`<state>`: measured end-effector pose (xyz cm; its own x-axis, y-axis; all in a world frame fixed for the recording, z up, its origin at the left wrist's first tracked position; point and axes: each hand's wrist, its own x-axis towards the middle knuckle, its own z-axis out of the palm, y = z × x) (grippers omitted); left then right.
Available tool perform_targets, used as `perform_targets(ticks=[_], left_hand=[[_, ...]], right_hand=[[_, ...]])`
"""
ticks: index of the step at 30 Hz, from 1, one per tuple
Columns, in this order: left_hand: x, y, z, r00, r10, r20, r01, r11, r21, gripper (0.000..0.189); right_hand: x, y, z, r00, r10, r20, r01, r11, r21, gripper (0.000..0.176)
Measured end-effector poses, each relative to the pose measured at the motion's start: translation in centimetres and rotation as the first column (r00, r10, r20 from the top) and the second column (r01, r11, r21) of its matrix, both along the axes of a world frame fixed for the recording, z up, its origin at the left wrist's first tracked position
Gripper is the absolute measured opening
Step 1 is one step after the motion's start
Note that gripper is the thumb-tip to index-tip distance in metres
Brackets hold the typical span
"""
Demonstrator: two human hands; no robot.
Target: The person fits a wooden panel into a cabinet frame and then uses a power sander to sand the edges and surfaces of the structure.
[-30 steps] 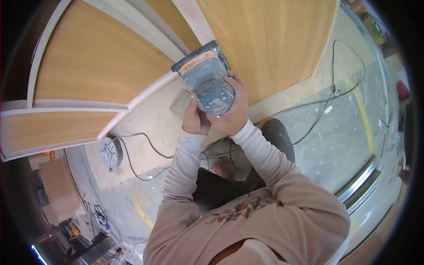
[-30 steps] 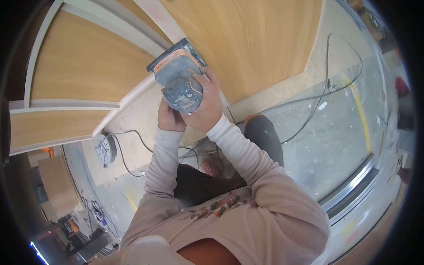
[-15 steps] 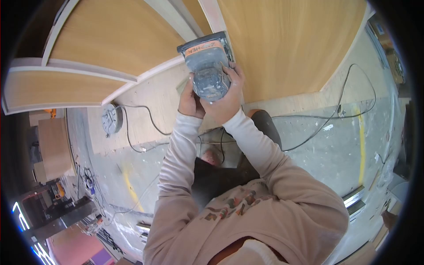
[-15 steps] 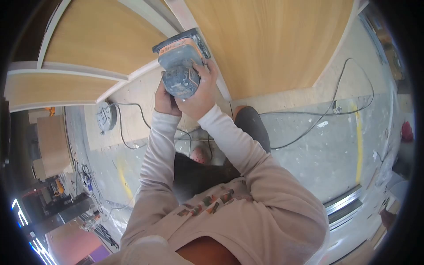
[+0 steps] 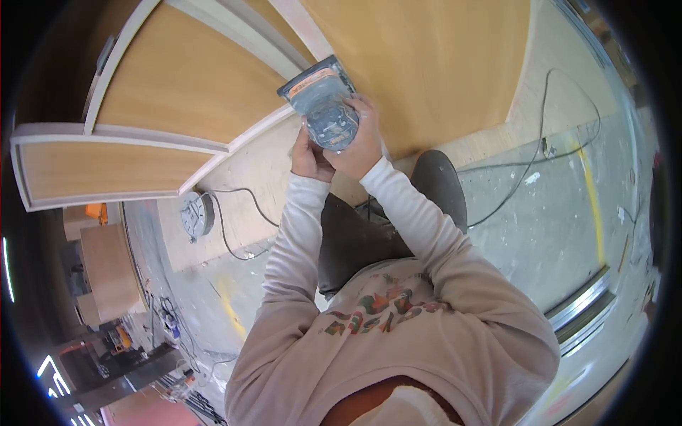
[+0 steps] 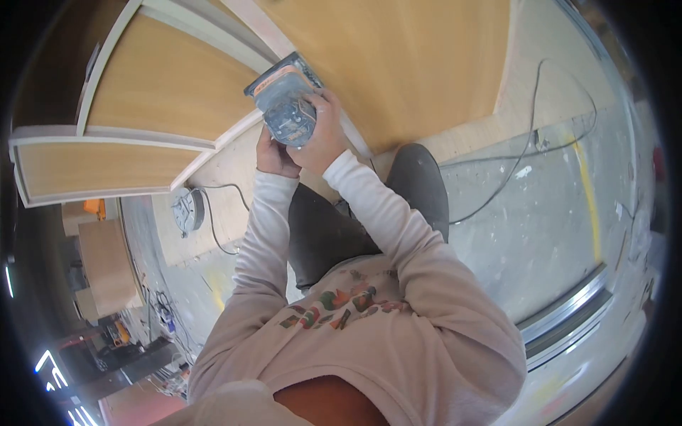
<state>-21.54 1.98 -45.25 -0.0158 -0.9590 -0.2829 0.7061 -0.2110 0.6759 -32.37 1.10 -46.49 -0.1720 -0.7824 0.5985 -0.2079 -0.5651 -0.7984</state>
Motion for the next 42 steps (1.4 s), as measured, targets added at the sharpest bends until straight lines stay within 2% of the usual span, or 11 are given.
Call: perform_targets(ticks=[4, 7, 9, 13, 15, 17, 21, 29, 31, 34, 42], left_hand=[[-0.3, 1.1, -0.5, 0.999, -0.005, -0.041, 0.006, 1.000, 0.023, 0.044], [0.0, 1.1, -0.4, 0.998, 0.062, -0.033, -0.060, 0.996, 0.063, 0.044], [0.4, 0.4, 0.2, 0.999, 0.051, 0.000, -0.051, 0.997, -0.050, 0.044], [0.6, -0.7, 1.8, 1.000, 0.026, 0.017, -0.025, 0.998, -0.058, 0.043], [0.4, -0.9, 2.3, 0.997, -0.068, -0.030, 0.069, 0.998, 0.008, 0.042], [-0.2, -0.6, 1.6, 0.998, -0.045, -0.041, 0.045, 0.999, 0.010, 0.042], [-0.6, 0.4, 0.8, 0.999, 0.019, -0.038, -0.020, 0.999, -0.044, 0.042], [0.3, -1.5, 3.0, 0.998, -0.037, -0.049, 0.034, 0.998, -0.053, 0.042], [0.1, -1.4, 3.0, 0.996, -0.048, -0.068, 0.045, 0.998, -0.050, 0.043], [-0.2, -1.8, 2.8, 0.996, -0.047, -0.079, 0.039, 0.994, -0.102, 0.043], [0.2, -3.3, 5.7, 0.982, -0.106, -0.157, 0.079, 0.983, -0.165, 0.045]], right_hand=[[-0.1, 0.5, -1.1, 0.998, 0.026, -0.058, -0.025, 1.000, 0.019, 0.077], [0.5, 0.2, -0.9, 0.999, 0.033, -0.041, -0.034, 0.999, -0.008, 0.077], [0.9, -0.2, -0.1, 0.999, 0.041, -0.030, -0.041, 0.999, 0.000, 0.077], [0.7, -0.8, 1.5, 1.000, -0.018, -0.021, 0.018, 1.000, -0.020, 0.078], [0.2, -1.0, 1.6, 1.000, 0.015, 0.005, -0.015, 1.000, -0.008, 0.077], [-0.5, -1.2, 1.3, 0.999, 0.043, 0.029, -0.043, 0.999, -0.004, 0.076], [-0.9, -0.7, 1.4, 0.997, 0.040, -0.073, -0.042, 0.998, -0.038, 0.076], [-0.3, -1.8, 4.0, 0.998, -0.022, -0.067, 0.016, 0.996, -0.087, 0.077], [-0.7, -1.6, 4.4, 0.999, 0.046, -0.027, -0.048, 0.996, -0.076, 0.074], [-0.9, -1.4, 4.7, 0.990, 0.018, -0.137, -0.023, 0.999, -0.033, 0.078], [-0.6, -3.4, 7.4, 0.989, -0.034, -0.145, 0.012, 0.988, -0.152, 0.078]])
